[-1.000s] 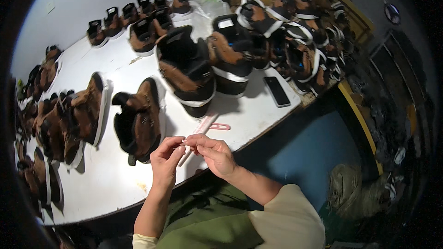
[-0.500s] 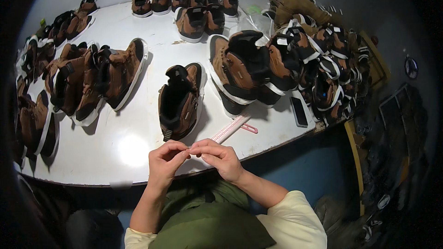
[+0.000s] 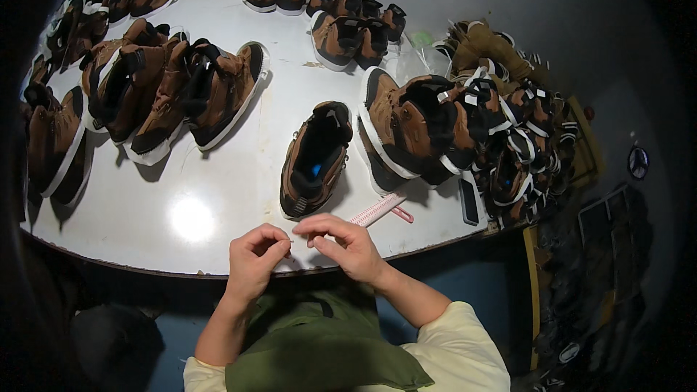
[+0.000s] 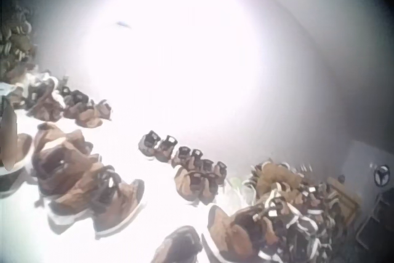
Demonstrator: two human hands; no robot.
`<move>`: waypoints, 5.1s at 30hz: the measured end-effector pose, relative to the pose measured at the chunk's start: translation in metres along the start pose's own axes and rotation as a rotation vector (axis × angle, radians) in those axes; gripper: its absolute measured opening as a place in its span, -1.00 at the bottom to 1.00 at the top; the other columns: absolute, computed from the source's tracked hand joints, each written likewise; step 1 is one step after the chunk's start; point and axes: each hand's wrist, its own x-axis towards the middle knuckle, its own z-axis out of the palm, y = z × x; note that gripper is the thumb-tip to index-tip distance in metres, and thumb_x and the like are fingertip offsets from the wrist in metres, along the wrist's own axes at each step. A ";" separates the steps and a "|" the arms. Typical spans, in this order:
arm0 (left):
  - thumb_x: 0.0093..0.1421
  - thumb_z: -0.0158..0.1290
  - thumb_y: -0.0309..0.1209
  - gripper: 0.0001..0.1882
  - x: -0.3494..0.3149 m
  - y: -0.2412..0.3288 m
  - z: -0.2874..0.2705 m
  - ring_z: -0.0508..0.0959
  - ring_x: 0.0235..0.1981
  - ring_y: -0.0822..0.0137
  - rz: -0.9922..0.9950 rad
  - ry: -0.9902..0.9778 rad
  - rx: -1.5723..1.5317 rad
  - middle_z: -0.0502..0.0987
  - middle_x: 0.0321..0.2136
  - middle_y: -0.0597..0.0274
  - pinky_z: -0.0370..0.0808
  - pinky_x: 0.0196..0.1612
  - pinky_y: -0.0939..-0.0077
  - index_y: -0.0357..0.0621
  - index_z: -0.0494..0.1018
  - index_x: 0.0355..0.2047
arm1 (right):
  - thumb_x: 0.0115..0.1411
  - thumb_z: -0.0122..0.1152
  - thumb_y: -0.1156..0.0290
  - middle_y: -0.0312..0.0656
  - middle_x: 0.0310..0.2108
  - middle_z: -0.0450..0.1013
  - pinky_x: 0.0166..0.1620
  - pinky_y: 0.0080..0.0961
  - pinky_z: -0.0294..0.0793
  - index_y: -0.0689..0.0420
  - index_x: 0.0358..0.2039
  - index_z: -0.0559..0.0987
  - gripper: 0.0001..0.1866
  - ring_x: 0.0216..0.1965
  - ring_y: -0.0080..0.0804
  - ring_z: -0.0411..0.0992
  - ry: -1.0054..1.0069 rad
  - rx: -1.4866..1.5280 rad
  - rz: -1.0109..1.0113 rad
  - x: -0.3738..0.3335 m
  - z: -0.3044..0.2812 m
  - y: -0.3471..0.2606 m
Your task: The person trims excess laces from brown high-top shoes using scissors. They pick up each shoe, cut the lace ends, and place the shoe back on the table. The process is repeated for multiple shoes.
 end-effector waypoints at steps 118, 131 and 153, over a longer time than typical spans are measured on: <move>0.04 0.12 -0.68 -0.58 0.026 0.021 0.042 0.32 0.09 0.34 0.290 0.332 -0.356 0.10 0.24 0.05 0.36 0.09 0.48 -0.27 0.30 -0.07 | 0.21 0.20 0.22 -0.17 -0.36 0.45 0.28 -0.04 0.00 0.30 -0.28 0.52 -0.67 -0.17 -0.21 0.39 0.470 -0.618 -0.656 0.041 -0.014 -0.001; 0.11 0.11 -0.56 -0.97 0.014 0.032 0.039 0.40 -0.21 0.54 0.327 0.405 -0.027 0.18 0.25 0.02 0.31 -0.25 0.66 -0.25 0.50 -0.47 | 0.17 0.26 0.23 -0.16 -0.34 0.48 0.26 0.02 0.03 0.28 -0.28 0.54 -0.67 -0.18 -0.17 0.41 0.486 -0.695 -0.733 0.044 -0.010 -0.003; 0.12 0.10 -0.57 -0.94 0.020 0.019 0.044 0.35 -0.44 0.66 0.384 0.508 -0.086 0.24 0.21 0.07 0.27 -0.40 0.77 -0.27 0.50 -0.49 | 0.16 0.27 0.24 -0.17 -0.31 0.50 0.27 0.08 -0.01 0.25 -0.31 0.55 -0.71 -0.21 -0.20 0.41 0.463 -0.772 -0.830 0.044 -0.008 -0.004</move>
